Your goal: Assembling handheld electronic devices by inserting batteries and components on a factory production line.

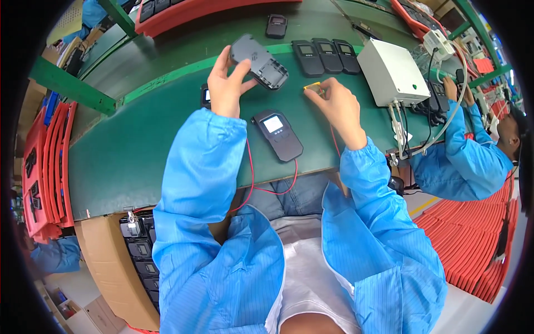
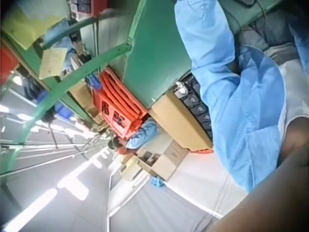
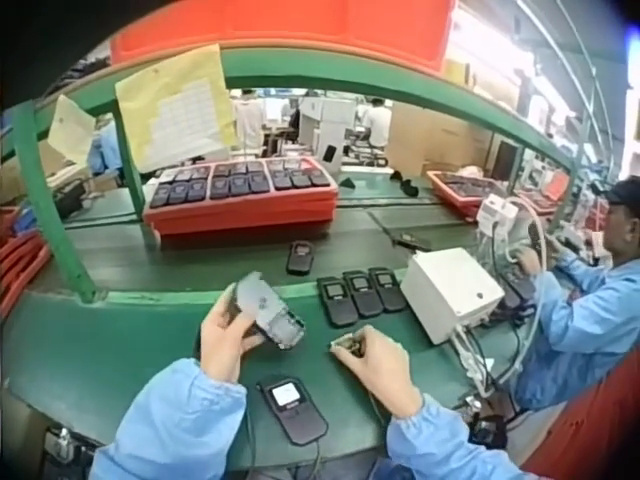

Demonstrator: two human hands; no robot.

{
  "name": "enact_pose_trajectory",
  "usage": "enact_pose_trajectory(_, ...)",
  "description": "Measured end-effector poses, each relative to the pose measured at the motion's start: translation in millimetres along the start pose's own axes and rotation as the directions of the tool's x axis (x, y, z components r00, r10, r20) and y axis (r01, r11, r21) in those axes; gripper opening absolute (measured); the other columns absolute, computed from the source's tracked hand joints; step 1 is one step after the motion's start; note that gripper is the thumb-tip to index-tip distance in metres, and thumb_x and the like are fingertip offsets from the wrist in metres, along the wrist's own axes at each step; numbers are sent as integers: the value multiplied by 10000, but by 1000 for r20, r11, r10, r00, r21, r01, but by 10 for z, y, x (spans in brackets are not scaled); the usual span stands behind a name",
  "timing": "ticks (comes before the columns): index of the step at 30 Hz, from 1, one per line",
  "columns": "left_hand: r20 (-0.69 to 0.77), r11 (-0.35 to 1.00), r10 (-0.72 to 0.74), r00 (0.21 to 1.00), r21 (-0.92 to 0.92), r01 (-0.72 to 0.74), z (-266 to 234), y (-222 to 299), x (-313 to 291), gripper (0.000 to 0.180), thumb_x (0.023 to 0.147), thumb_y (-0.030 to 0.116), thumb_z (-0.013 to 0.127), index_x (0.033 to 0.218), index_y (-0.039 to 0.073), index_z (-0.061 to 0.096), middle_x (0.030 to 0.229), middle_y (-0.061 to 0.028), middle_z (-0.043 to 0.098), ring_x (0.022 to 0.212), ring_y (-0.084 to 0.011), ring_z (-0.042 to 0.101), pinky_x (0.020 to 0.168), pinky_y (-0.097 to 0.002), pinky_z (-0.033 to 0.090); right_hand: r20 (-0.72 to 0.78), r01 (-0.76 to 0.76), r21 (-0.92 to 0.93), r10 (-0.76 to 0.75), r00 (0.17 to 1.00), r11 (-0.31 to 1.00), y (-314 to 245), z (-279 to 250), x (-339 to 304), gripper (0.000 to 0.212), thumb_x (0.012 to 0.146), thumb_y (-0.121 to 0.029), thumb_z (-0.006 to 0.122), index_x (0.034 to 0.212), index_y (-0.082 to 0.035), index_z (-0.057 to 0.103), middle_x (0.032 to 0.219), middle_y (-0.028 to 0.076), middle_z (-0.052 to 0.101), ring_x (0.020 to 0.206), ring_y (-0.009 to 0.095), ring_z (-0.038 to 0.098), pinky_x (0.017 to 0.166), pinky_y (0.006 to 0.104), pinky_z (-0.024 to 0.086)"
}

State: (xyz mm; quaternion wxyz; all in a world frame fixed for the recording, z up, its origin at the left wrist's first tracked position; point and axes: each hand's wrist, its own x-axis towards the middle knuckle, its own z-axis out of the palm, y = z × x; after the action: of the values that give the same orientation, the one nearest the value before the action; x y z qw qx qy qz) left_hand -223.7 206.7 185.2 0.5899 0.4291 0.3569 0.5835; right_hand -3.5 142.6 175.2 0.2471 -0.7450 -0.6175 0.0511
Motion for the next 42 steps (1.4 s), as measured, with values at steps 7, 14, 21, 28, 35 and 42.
enact_pose_trajectory(7,-120,995,93,988,-10,-95,-21,-41,-119,530,820,7,634,1262,37,344,1128,-110,515,973,-204,605,755,-348,574,-158,221,497,-163,974,839,-279,116,108,389,764,-215,766,1066,-15,624,857,71,620,753,168,579,608,288,465)
enact_pose_trajectory(14,-44,994,54,998,-96,-58,13,-35,-229,575,806,-31,637,1225,62,255,1138,-146,514,1020,-210,586,741,-344,574,-173,372,456,-330,928,809,-534,207,185,367,754,-136,768,1063,-21,607,986,74,597,822,162,558,653,258,470)
enact_pose_trajectory(21,75,981,135,988,-153,-123,-30,-50,-194,707,794,-29,658,1376,48,265,1199,-159,512,1057,-227,572,770,-320,560,-338,533,233,-446,829,814,-649,197,77,488,638,-139,842,1042,-41,586,1090,123,553,974,251,548,817,352,465)
enact_pose_trajectory(28,174,943,331,927,-30,-331,40,-92,-221,786,781,-26,676,1439,60,256,1287,-137,462,1118,-237,547,851,-332,551,-339,521,391,-408,848,758,-544,244,89,503,587,-94,853,1010,-24,589,1143,139,541,1148,299,511,938,390,434)
enact_pose_trajectory(35,236,946,322,917,-44,-321,83,-17,-317,826,759,-25,711,1441,61,251,1331,-128,427,1167,-238,521,868,-333,554,-341,558,446,-444,829,700,-425,220,82,498,588,-60,845,1013,-14,591,1151,136,549,1164,282,517,946,383,440)
enact_pose_trajectory(42,213,952,307,928,-64,-300,42,-14,-273,856,741,-15,743,1439,67,254,1325,-138,429,1163,-247,526,848,-334,568,-371,556,431,-423,827,710,-472,246,73,506,592,-65,851,1022,-8,592,1117,126,566,1104,273,559,903,364,470)
